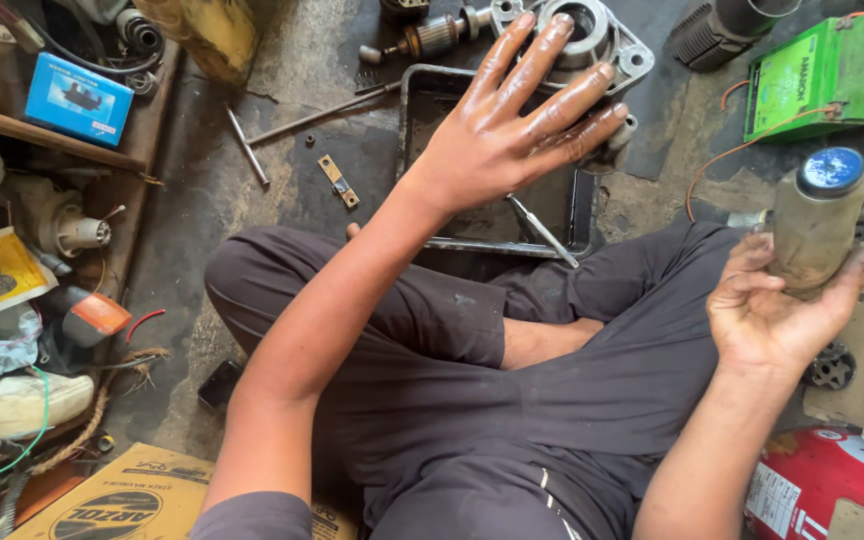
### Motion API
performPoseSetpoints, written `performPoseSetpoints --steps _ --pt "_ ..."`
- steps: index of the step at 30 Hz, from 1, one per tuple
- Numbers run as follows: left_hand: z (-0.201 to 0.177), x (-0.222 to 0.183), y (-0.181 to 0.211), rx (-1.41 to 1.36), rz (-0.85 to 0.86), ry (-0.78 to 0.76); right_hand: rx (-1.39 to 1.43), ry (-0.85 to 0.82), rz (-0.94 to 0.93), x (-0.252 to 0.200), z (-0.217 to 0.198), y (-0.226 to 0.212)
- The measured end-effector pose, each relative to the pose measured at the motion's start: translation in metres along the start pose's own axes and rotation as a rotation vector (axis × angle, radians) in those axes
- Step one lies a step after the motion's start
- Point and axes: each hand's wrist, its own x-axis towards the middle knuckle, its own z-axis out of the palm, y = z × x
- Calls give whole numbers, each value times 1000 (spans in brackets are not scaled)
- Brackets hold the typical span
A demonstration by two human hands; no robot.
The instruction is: The person scrubs a metal mechanical part with a brush inside a black tray filled with liquid. They then pour a yellowish liquid from a plastic bottle onto the part to rinse it.
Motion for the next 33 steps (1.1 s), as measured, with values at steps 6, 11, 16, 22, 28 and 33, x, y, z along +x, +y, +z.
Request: performPoseSetpoints --steps 6,11,16,22,28,33 --pt "15 -29 18 -107 -237 -50 -61 -29 24 1 5 7" --pt "70 -76 40 -724 -1139 354 -155 24 -129 -8 28 32" --pt "95 -105 33 -1290 -1601 607 -500 -73 -347 -12 38 56" --pt "95 -97 37 -1436 -1734 592 -811 -222 -670 -14 33 77" --pt "93 -92 42 -1335 -1545 592 -1141 -370 -980 -23 42 114" --pt "92 -93 45 -1211 -1550 554 -1399 -382 -933 -36 57 127"
